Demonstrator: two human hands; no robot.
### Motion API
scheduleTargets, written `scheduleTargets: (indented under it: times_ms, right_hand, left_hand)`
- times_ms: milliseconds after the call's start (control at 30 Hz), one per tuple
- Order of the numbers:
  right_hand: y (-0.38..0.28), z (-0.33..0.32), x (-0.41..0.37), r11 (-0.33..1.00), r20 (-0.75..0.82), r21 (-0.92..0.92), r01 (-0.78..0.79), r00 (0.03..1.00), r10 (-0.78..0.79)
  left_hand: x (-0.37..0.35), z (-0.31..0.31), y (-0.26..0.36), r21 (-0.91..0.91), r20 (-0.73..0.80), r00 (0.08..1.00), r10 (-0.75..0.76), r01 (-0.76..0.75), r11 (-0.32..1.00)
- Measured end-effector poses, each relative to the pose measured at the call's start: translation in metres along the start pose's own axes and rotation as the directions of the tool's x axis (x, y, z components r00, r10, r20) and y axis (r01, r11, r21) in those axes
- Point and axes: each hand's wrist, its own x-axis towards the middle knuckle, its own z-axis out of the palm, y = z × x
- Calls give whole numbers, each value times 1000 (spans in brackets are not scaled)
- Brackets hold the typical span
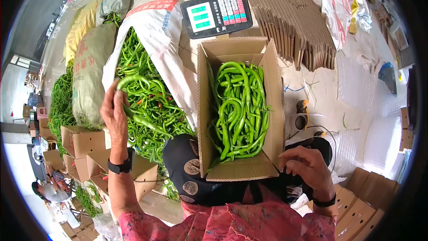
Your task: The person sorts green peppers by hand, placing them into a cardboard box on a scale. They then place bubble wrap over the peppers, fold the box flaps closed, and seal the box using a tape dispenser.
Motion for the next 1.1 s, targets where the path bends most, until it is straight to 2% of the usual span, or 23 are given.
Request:
scheduleTargets:
  times_ms: [67, 133, 200, 233, 267, 333, 400, 467, 533, 600, 633, 667, 700, 733, 800, 867, 933, 967, 1000, 1033, 1067, 1100]
  right_hand:
    - [-3, 2, 2, 1000, -4, -2, -30, 1000, 30]
    - [-11, 3, 3, 998, -23, -41, -55, 998, 54]
    - [-13, 5, 5, 994, -44, -75, -80, 996, 77]
    - [-13, 3, 5, 997, -60, -47, -55, 997, 53]
    - [-13, 2, 5, 999, -76, -21, -30, 997, 28]
    - [-17, 0, 4, 998, -96, -44, -52, 994, 48]
    - [-19, 0, 4, 995, -116, -64, -75, 991, 67]
    - [-19, -1, 4, 996, -154, -55, -76, 986, 66]
    - [-20, -2, 2, 996, -181, -61, -71, 982, 59]
    - [-20, -7, 1, 996, -212, -64, -68, 976, 53]
    - [-19, -14, 1, 994, -242, -69, -79, 968, 60]
    - [-17, -21, -2, 992, -292, -68, -103, 953, 79]
    - [-10, -31, -3, 998, -341, -32, -53, 939, 39]
    - [3, -45, 0, 1000, -402, 2, -5, 916, 6]
    - [28, -76, -1, 990, -534, 104, 96, 845, -26]
    - [68, -110, -18, 981, -673, 192, 10, 730, 124]
    - [143, -150, -57, 966, -763, 238, -101, 595, 251]
    - [181, -165, -81, 963, -775, 251, -101, 575, 262]
    - [217, -176, -110, 925, -784, 347, -158, 492, 378]
    - [245, -180, -136, 873, -776, 445, -202, 399, 488]
    - [265, -177, -157, 865, -780, 462, -197, 375, 502]
    - [283, -170, -177, 831, -753, 506, -233, 351, 557]
  left_hand:
    - [-7, -12, -37, 30, 105, 990, -92, 89, 996]
    - [-18, -21, -65, 164, 146, 983, -112, 88, 983]
    - [-31, -34, -103, 168, 168, 972, -166, 137, 976]
    - [-36, -40, -119, 262, 167, 978, -128, 82, 962]
    - [-40, -44, -131, 258, 167, 978, -129, 83, 963]
    - [-50, -52, -152, 223, 153, 953, -261, 224, 949]
    - [-62, -59, -184, 205, 134, 967, -217, 187, 961]
    - [-75, -62, -208, 247, 139, 942, -304, 265, 932]
    - [-88, -58, -221, 217, 122, 959, -254, 224, 950]
    - [-98, -59, -234, 334, 140, 963, -231, 174, 926]
    - [-103, -58, -241, 283, 129, 936, -328, 282, 917]
    - [-111, -70, -291, 459, 162, 951, -264, 164, 873]
    - [-118, -73, -305, 392, 163, 948, -273, 192, 900]
    - [-122, -71, -317, 324, 178, 942, -285, 217, 921]
    - [-124, -77, -338, 406, 254, 952, -172, 57, 912]
    - [-121, -63, -286, 460, 251, 905, -343, 201, 865]
    - [-124, -73, -310, 223, 256, 884, -391, 340, 914]
    - [-125, -81, -340, 376, 296, 946, -136, 15, 927]
    - [-126, -85, -352, 368, 322, 938, -128, 0, 930]
    - [-125, -86, -360, 297, 327, 918, -223, 124, 947]
    - [-123, -88, -368, 229, 340, 886, -316, 248, 941]
    - [-123, -93, -381, 230, 368, 878, -305, 232, 945]
